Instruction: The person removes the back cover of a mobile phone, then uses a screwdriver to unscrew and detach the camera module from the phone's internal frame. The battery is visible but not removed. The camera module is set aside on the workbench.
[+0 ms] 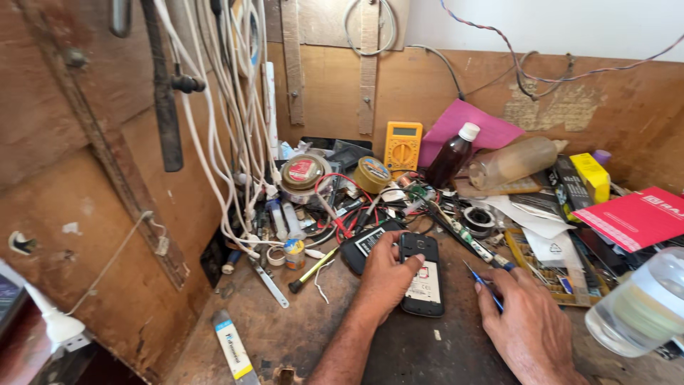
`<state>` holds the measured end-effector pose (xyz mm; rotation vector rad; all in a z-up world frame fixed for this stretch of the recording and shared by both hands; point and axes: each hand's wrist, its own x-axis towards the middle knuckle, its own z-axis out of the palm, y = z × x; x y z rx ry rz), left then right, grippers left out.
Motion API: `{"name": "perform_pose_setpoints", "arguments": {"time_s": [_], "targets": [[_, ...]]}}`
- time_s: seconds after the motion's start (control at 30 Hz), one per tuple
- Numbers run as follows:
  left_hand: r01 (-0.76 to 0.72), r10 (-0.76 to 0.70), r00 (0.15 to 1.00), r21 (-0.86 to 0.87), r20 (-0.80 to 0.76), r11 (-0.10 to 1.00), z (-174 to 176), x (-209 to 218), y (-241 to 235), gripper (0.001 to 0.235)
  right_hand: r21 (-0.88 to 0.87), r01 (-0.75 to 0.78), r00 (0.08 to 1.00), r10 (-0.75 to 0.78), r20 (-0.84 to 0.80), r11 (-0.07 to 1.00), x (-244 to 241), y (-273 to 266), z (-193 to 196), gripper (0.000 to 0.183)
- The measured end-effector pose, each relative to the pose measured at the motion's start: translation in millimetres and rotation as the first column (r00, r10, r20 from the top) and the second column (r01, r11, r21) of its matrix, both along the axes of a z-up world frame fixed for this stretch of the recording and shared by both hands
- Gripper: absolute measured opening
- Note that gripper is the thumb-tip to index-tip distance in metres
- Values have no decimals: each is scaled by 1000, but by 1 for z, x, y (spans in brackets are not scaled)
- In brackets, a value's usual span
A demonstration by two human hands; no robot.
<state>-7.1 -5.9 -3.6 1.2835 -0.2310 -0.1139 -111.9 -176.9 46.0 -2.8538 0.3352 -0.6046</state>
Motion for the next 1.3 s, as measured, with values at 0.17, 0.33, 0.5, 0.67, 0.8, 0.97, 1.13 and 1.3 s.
{"name": "perform_pose_setpoints", "arguments": {"time_s": [0.17, 0.33, 0.5, 0.67, 0.8, 0.97, 1.13, 1.3], "targets": [[-18, 16, 999, 77, 30, 997, 9, -7, 2, 61, 0, -77, 979, 75, 188, 997, -6, 6, 3, 26], [-49, 40, 997, 123, 73, 991, 2, -4, 2, 61, 28, -383, 796, 314, 518, 923, -16, 38, 29, 16], [-197, 58, 894, 272, 445, 942, -10, 12, 6, 52, 139, -690, 695, 597, 401, 710, -11, 98, 54, 12], [-162, 114, 976, 263, 187, 951, -14, 4, -3, 60, 149, -806, 590, 798, 121, 573, 11, 179, 53, 13], [-142, 112, 980, 185, 167, 972, -8, 5, -3, 59, 205, -712, 668, 738, -96, 672, 36, 214, 45, 18], [-4, 4, 998, 6, 57, 1000, 0, 0, 5, 60, 194, -670, 700, 697, -154, 716, 53, 242, 31, 36], [-1, 1, 999, 6, 54, 1000, 7, -5, 8, 58, 185, -649, 731, 672, -118, 738, 55, 246, 23, 24], [2, -2, 999, 1, 49, 1000, 4, -5, 8, 58, 37, -698, 706, 696, -134, 715, 46, 240, 30, 20]]}}
